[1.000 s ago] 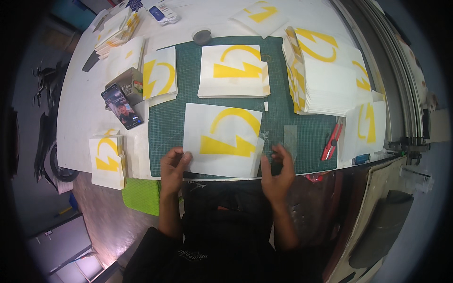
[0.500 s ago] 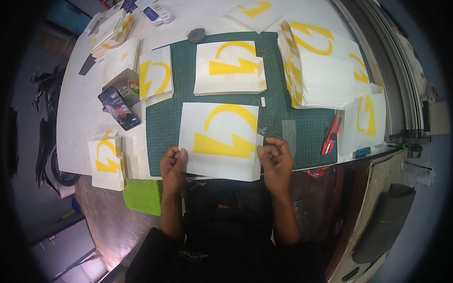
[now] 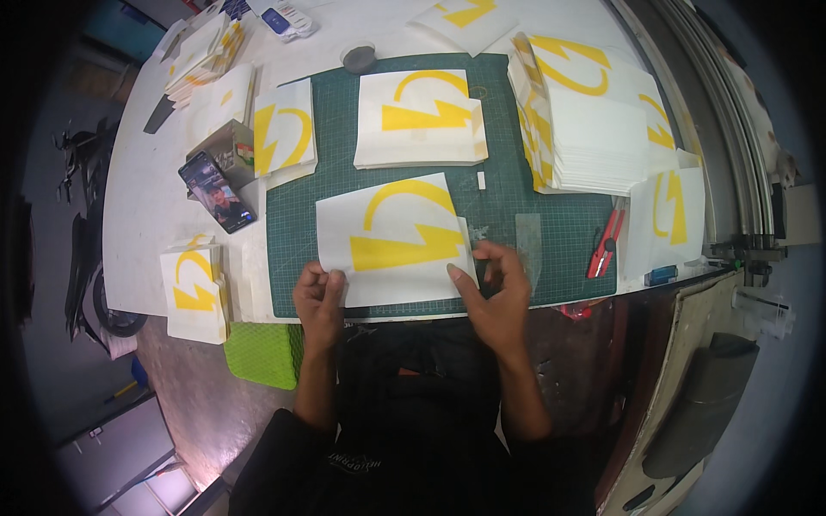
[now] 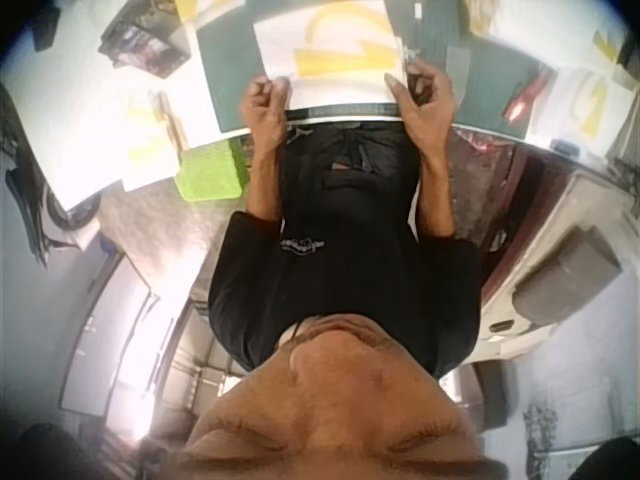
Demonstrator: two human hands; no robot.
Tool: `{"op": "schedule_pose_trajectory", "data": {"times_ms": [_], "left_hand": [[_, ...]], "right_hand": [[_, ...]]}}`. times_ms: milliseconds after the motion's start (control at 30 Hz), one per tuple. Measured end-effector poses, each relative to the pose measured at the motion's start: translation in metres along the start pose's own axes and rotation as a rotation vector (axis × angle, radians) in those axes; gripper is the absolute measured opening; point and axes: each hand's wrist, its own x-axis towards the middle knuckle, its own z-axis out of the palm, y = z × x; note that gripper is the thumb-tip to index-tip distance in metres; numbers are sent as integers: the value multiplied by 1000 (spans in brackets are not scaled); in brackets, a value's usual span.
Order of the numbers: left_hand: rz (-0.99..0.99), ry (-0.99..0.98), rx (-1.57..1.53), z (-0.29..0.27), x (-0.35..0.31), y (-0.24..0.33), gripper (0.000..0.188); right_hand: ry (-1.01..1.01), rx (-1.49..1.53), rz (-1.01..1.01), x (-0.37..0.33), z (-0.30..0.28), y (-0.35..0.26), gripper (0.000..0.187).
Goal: The person folds white paper sheets with a yellow logo in half, aligns edges, and presses the crease. They repeat this process for multiple sheets, stacking the folded items on the table.
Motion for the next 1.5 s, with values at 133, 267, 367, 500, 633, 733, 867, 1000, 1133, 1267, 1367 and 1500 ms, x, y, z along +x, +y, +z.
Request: {"op": "schedule_pose_trajectory", "data": {"times_ms": [133,267,367,500,633,733,867,1000,1133,1267,1367,1500], "left_hand": [[152,-39,128,5,1,3,10],[117,-66,147,10,5,12,10],[-16,-115,183,17,9,24,10],[-101,-221,335,0,15,24,13],[-111,-221,342,2,16,24,14],[-128,-213,345,4,16,26,12],[217,-220,404,-1,22,15,11],[290,-212,595,-9,26,21,13],[-235,-202,500,-9,17,31,19],[-133,-263,207,-12,12,18,20],[-109,-245,194,-1,10,25,16],[-153,-281,289,-15,12,19,14]], "right_hand": [[-95,285,222,3,-3,-12,38],[-280,373,384,9,-12,-19,25],[-241,375,367,6,-10,-11,18],[-262,391,358,7,-8,-7,18],[-389,423,472,11,-12,-10,22],[-451,437,554,15,-16,-16,24],[-362,461,348,10,-10,-6,20],[-339,420,187,2,-10,13,15],[-377,389,317,-4,-15,19,14],[-327,438,94,-6,-9,26,14],[-313,462,12,-7,-6,19,14],[-346,354,116,-8,-11,18,13]]}}
